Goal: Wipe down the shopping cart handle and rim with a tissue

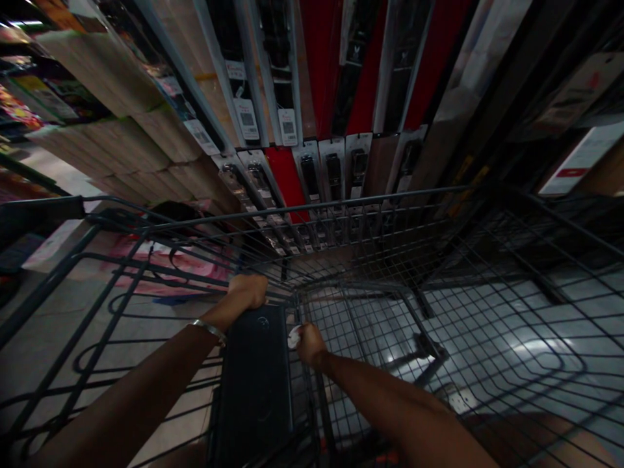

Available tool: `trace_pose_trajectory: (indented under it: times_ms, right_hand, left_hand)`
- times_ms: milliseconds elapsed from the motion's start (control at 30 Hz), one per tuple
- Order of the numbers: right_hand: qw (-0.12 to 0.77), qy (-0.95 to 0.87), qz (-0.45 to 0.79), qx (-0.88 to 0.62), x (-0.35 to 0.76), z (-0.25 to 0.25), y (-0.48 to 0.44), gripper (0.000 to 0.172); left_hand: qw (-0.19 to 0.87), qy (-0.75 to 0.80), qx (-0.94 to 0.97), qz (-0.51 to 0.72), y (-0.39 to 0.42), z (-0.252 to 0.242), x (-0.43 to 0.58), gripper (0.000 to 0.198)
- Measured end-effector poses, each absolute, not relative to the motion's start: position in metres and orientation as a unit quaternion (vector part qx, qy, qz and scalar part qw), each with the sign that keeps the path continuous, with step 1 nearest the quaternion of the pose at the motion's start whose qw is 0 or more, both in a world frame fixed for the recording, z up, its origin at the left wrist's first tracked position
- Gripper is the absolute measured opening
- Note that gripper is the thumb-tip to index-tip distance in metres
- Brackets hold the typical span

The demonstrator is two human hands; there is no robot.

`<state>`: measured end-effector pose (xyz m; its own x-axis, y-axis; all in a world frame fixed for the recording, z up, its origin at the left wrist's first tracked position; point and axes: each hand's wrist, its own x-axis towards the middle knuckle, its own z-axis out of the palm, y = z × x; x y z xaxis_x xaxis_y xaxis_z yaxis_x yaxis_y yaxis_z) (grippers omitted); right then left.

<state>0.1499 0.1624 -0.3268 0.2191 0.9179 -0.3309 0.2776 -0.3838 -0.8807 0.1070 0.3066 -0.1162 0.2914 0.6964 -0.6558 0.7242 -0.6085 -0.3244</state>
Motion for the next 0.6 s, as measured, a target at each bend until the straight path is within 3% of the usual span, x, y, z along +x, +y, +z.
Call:
trace_pose_trajectory:
  times_ms: [167,433,600]
  right_hand:
    - [0.343,-0.430,0.465,-0.694,0.151,-0.325,0.166,0.036]
    - [0.312,-0.385,0.439,-0.750,0.182,-0.333,0.161,0.020]
    - [0.340,-0.338,0.448,-0.755,0.174,-0.332,0.161,0.016]
  left_hand:
    - [0.019,0.445,0.802,-0.398,0.306,-0.116,0.107,0.028]
    - [0.021,0.447,0.805,-0.388,0.305,-0.113,0.107,0.027]
    - [0.026,0.454,0.803,-0.387,0.305,-0.115,0.108,0.027]
